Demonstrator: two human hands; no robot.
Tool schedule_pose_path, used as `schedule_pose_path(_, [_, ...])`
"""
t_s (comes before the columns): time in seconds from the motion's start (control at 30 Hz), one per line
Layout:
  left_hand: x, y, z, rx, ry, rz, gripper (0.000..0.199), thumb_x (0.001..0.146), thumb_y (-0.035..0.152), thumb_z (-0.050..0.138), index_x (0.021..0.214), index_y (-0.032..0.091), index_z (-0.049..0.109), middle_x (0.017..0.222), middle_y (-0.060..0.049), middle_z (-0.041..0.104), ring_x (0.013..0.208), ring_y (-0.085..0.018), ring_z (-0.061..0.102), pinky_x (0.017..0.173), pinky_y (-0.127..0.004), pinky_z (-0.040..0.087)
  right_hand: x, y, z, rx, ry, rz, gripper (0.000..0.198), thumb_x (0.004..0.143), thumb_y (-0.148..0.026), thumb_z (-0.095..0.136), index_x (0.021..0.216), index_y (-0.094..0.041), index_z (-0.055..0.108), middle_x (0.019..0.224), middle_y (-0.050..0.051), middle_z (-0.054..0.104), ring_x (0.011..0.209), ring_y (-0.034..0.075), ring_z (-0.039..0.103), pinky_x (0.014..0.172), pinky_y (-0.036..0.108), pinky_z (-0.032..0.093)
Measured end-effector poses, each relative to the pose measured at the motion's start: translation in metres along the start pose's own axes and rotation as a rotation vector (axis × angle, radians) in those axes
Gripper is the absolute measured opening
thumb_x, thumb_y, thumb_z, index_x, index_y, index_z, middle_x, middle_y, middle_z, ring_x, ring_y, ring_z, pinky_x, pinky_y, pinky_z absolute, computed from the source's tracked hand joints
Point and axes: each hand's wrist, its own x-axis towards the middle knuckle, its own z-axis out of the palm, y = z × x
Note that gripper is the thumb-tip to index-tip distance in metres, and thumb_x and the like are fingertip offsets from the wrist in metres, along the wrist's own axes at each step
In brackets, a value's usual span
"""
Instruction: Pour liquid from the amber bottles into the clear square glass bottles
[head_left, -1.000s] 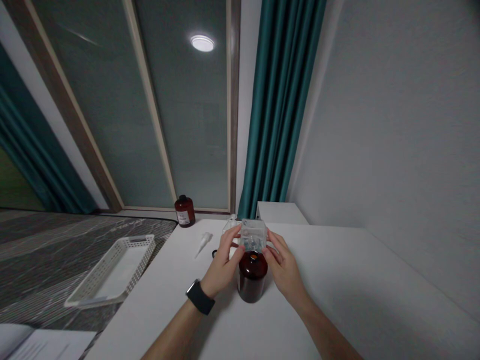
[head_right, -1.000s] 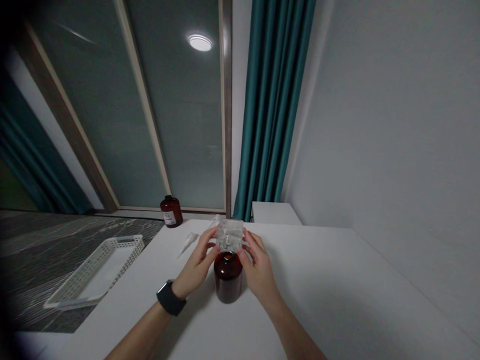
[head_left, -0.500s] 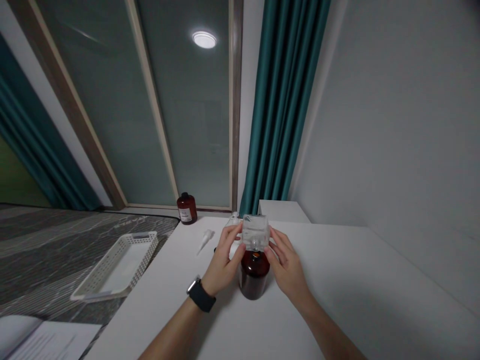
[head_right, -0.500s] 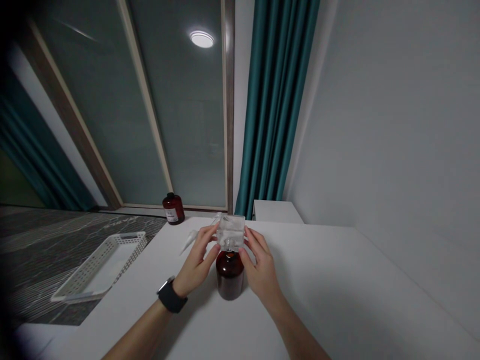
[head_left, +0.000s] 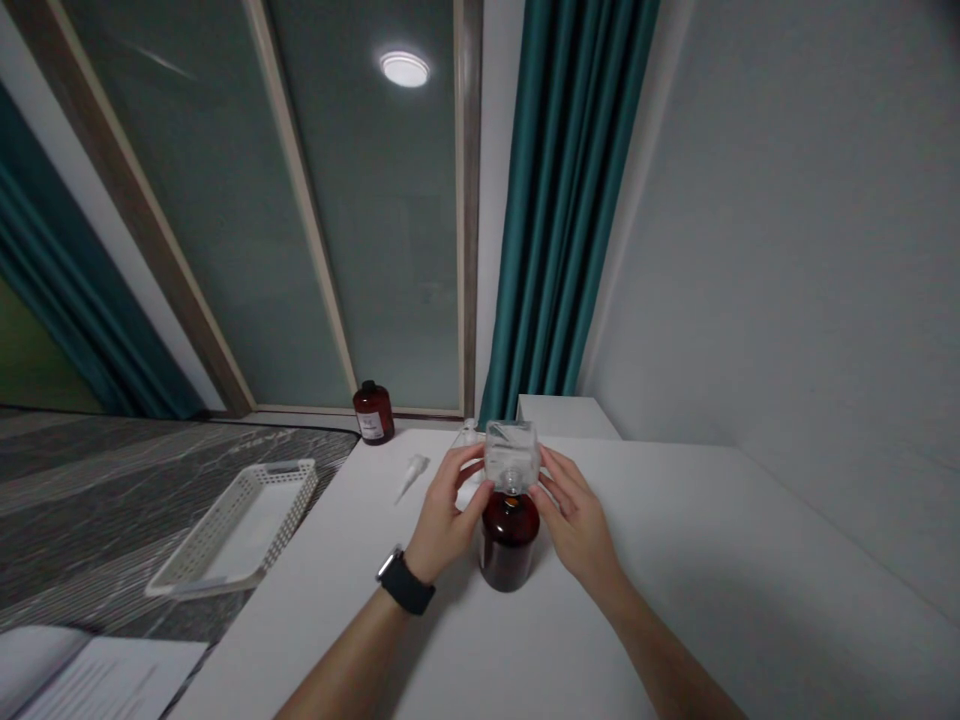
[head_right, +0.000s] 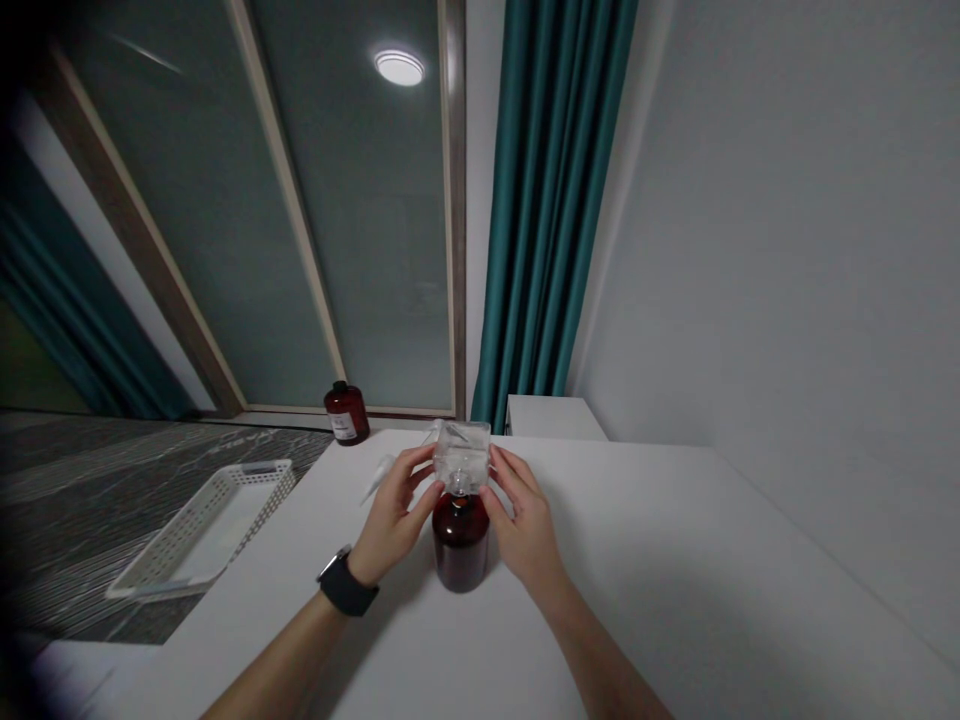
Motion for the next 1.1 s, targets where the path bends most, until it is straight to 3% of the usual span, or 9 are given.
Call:
schedule_pose_path(0.37, [-0.0005, 0.0034, 0.0002, 0.012, 0.02, 0.028, 0.032, 0.096, 0.024, 0.056, 0.127, 0.025, 0.053, 0.13, -0.009, 0.054, 0.122, -0.024, 0.054, 0.108, -0.044, 0.047, -0.0018, 0.0021, -0.0001, -0.043, 0.018, -0.005, 0.045, 0.091, -0.033, 0.063, 0.136, -0.03, 0.059, 0.143, 0.007, 0.054, 0.123, 0.025, 0.059, 0.111, 0.047, 0.046])
schedule_pose_path(1.1, [0.0007, 0.002, -0.0007, 0.06, 0.036, 0.101, 0.032, 0.095, 0.02, 0.057, 0.126, 0.024, 0.054, 0.129, -0.009, 0.056, 0.12, -0.023, 0.056, 0.105, -0.043, 0.051, -0.0014, -0.0048, 0.005, 0.033, 0.086, -0.037, 0.042, 0.088, -0.024, 0.066, 0.13, -0.026, 0.063, 0.135, 0.007, 0.061, 0.117, 0.023, 0.063, 0.106, 0.042, 0.052])
